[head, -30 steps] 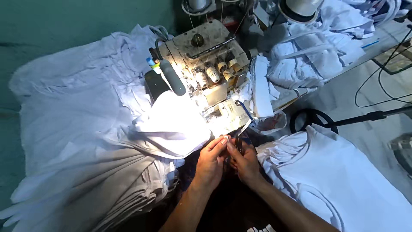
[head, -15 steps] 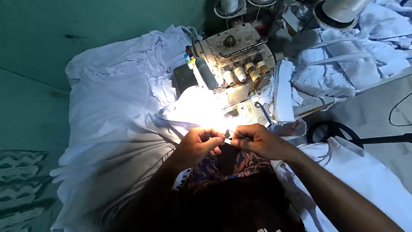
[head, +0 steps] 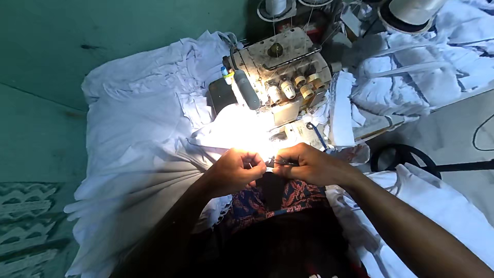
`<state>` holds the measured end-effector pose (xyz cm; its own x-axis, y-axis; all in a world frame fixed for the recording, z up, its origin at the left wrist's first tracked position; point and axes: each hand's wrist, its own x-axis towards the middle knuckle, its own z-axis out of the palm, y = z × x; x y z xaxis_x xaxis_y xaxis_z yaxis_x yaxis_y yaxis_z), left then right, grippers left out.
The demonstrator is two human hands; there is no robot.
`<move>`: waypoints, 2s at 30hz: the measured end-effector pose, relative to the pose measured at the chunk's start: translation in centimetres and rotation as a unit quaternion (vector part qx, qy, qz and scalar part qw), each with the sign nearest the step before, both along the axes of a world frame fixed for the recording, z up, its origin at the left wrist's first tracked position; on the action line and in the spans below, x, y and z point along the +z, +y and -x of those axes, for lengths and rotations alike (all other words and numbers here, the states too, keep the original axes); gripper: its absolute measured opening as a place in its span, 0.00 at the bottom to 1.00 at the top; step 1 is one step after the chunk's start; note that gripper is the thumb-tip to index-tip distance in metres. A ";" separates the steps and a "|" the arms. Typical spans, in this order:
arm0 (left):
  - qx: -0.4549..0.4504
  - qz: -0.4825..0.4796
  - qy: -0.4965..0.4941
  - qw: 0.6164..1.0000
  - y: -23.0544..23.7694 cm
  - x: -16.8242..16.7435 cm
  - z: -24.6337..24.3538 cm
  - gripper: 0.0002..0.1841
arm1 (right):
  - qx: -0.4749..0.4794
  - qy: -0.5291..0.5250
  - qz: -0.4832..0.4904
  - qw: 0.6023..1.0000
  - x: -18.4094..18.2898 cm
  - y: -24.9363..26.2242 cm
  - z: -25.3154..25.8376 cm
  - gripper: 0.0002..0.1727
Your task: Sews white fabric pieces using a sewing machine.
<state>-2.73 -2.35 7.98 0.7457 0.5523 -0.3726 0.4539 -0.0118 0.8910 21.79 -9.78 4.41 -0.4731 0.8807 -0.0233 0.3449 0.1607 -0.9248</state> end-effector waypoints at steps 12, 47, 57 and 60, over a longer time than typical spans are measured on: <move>0.064 -0.228 0.074 0.969 4.5 2.4 -2.2 0.14 | -0.370 0.156 0.052 0.914 -6.5 1.4 4.7 0.15; 0.147 -0.063 0.015 0.987 8.5 -0.5 -3.1 0.13 | -0.386 0.282 0.082 0.874 -7.1 -0.9 6.5 0.04; 0.163 -0.051 0.026 0.985 8.2 0.1 -3.5 0.12 | -0.386 0.276 0.078 0.877 -7.3 -0.8 6.5 0.05; 0.151 -0.127 0.020 0.980 8.0 -0.2 -3.2 0.09 | -0.388 0.278 0.092 0.874 -7.1 -0.9 6.5 0.05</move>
